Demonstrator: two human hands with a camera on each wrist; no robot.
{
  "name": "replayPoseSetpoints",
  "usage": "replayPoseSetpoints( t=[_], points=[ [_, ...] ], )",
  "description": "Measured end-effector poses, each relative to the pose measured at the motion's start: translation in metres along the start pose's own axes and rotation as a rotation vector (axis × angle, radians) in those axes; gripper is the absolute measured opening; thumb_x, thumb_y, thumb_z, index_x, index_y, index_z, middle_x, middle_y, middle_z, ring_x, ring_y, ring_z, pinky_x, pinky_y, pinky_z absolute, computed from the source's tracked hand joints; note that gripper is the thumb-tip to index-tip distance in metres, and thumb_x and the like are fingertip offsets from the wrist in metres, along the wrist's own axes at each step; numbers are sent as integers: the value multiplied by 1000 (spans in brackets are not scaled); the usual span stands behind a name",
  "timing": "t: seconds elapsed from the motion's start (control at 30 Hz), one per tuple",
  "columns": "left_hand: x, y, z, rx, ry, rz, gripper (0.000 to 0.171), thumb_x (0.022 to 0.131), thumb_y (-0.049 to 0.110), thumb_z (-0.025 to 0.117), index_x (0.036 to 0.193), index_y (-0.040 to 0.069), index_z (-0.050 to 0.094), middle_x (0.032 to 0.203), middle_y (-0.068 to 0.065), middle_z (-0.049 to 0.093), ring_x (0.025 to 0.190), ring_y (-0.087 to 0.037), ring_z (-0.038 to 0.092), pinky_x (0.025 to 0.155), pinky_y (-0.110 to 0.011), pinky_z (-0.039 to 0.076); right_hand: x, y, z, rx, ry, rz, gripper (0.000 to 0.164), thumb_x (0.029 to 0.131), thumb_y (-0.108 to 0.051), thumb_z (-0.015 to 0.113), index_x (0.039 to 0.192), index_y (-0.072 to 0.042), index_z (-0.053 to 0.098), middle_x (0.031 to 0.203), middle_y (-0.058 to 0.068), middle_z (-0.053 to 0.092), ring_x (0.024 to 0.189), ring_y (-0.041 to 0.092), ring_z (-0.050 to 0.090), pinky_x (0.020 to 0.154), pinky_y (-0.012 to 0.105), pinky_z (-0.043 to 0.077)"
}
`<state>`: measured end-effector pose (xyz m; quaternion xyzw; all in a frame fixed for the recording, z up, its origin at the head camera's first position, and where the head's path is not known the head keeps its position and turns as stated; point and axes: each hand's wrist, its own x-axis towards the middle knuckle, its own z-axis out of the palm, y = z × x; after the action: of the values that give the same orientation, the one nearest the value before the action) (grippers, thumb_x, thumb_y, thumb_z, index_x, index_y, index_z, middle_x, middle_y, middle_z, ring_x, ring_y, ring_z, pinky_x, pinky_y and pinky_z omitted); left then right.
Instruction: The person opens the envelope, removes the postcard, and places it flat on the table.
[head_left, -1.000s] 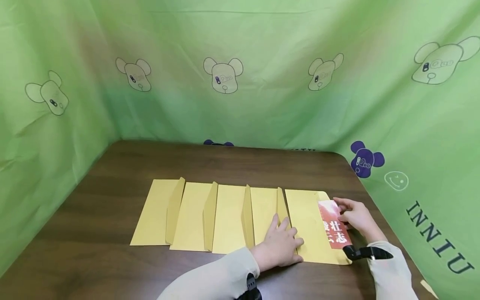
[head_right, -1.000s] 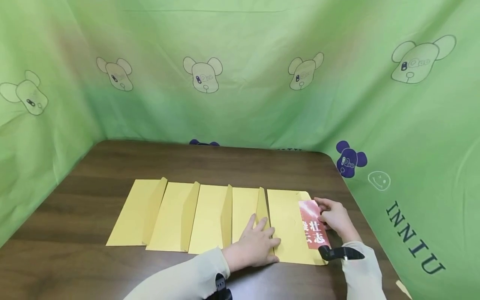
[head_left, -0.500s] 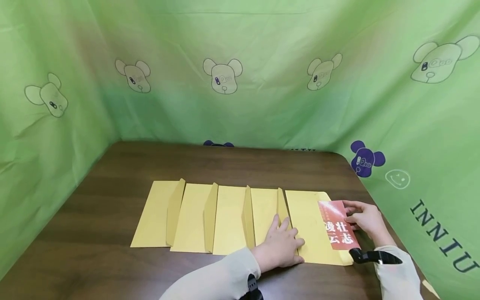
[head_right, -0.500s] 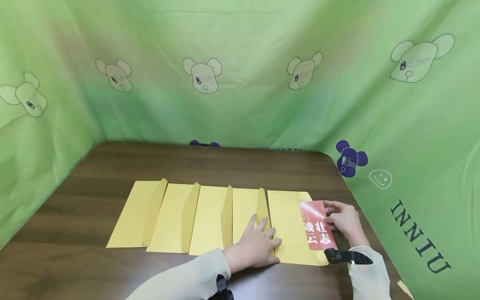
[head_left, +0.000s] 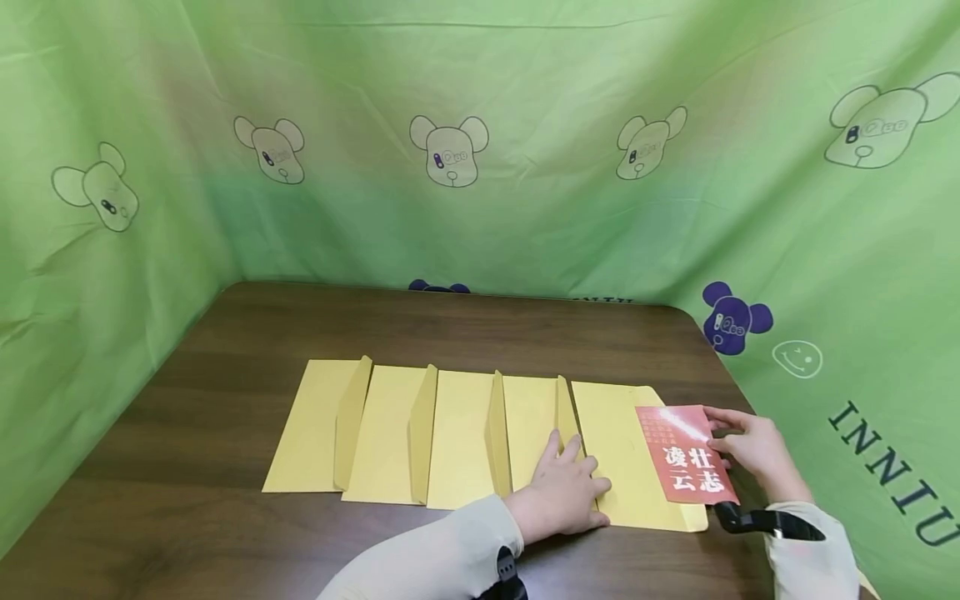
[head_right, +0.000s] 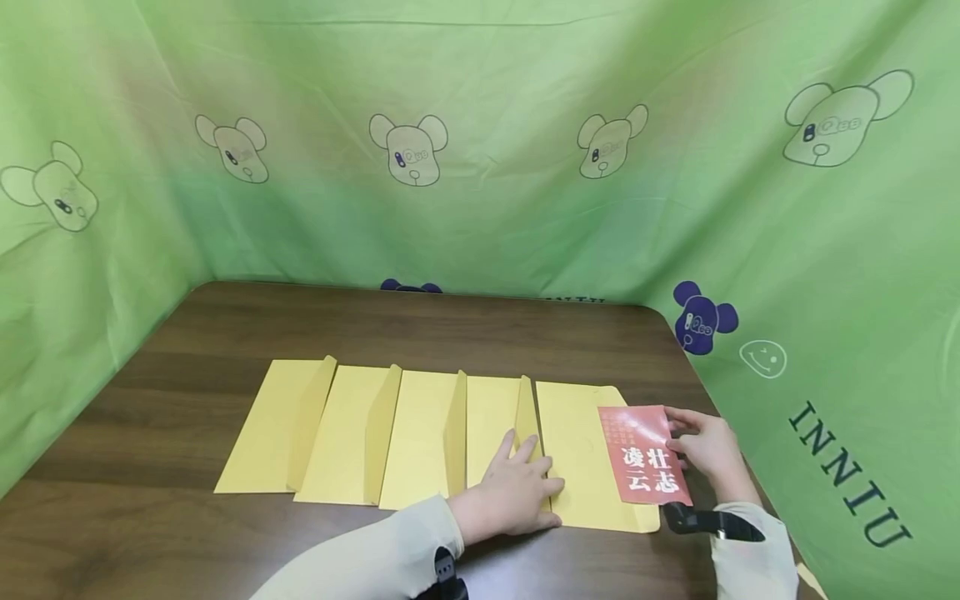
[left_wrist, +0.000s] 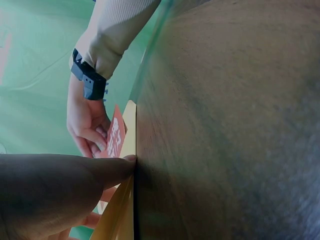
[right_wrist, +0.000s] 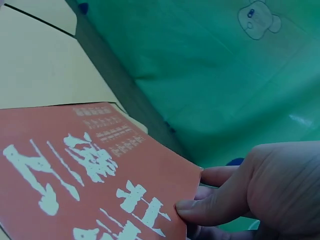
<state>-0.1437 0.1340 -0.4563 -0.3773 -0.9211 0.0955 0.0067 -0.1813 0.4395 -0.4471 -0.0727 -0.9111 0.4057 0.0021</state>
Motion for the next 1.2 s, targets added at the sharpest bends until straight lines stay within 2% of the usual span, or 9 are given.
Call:
replayPoseSetpoints(
  t=[0.17, 0.3, 0.57, 0.73, 0.9, 1.0, 1.1, 1.17, 1.2],
  points=[
    [0, 0, 2, 12, 0, 2, 45, 91, 71, 49, 130, 51, 57, 135, 20, 53, 143, -20, 31, 116, -47, 20, -3, 5, -5, 17, 23, -35, 63, 81, 11, 63, 138, 21, 38, 105, 27, 64, 70, 10, 60, 57, 33, 56],
    [1, 0, 3, 21, -7, 1, 45, 91, 71, 48, 131, 51, 56, 135, 21, 52, 143, -19, 31, 115, -46, 20, -4, 9, -7, 38, 63, -48, 63, 82, 12, 64, 138, 20, 39, 101, 19, 66, 69, 8, 60, 57, 33, 56],
    [2, -1, 3, 16, -12, 0, 45, 91, 71, 49, 131, 52, 56, 135, 21, 52, 143, -19, 31, 115, -46, 20, -1, 5, -15, 83, 135, -26, 64, 81, 11, 63, 140, 16, 39, 88, -18, 61, 66, 7, 59, 56, 30, 55],
    [3, 0, 3, 17, -14, 0, 46, 91, 72, 48, 131, 52, 55, 135, 22, 52, 143, -18, 31, 115, -46, 20, 3, -1, -17, 99, 157, -2, 64, 83, 10, 62, 142, 13, 38, 86, -23, 56, 66, 7, 58, 57, 29, 55],
    [6, -1, 1, 17, -7, -1, 46, 90, 72, 49, 131, 53, 55, 135, 22, 52, 143, -18, 31, 115, -46, 20, 10, -5, -16, 131, 174, -31, 63, 84, 10, 61, 142, 14, 38, 84, -29, 53, 64, 6, 59, 56, 27, 54],
    [6, -1, 0, 16, -9, 1, 47, 90, 72, 48, 132, 53, 55, 135, 22, 52, 143, -18, 30, 116, -46, 20, 15, -10, -14, 129, 180, -58, 62, 84, 9, 61, 142, 14, 39, 86, -28, 53, 64, 6, 59, 56, 26, 54],
    [4, 0, 1, 12, -15, 4, 47, 90, 72, 49, 133, 53, 55, 135, 22, 52, 143, -18, 31, 115, -46, 21, 20, -16, -10, 86, 175, -79, 61, 84, 8, 60, 142, 13, 40, 96, -6, 64, 65, 5, 58, 56, 27, 54],
    [3, -1, 1, 13, -14, 4, 47, 90, 72, 49, 132, 53, 55, 134, 22, 52, 143, -18, 31, 115, -46, 22, 25, -22, -9, 63, 169, -94, 61, 85, 8, 60, 143, 13, 40, 107, 13, 64, 65, 6, 58, 56, 27, 54],
    [3, -1, 1, 12, -12, 2, 46, 90, 72, 49, 132, 52, 55, 134, 22, 52, 142, -18, 31, 115, -46, 22, 27, -25, -9, 61, 166, -101, 61, 85, 8, 59, 143, 12, 40, 110, 16, 62, 65, 6, 58, 56, 27, 54]
  ],
)
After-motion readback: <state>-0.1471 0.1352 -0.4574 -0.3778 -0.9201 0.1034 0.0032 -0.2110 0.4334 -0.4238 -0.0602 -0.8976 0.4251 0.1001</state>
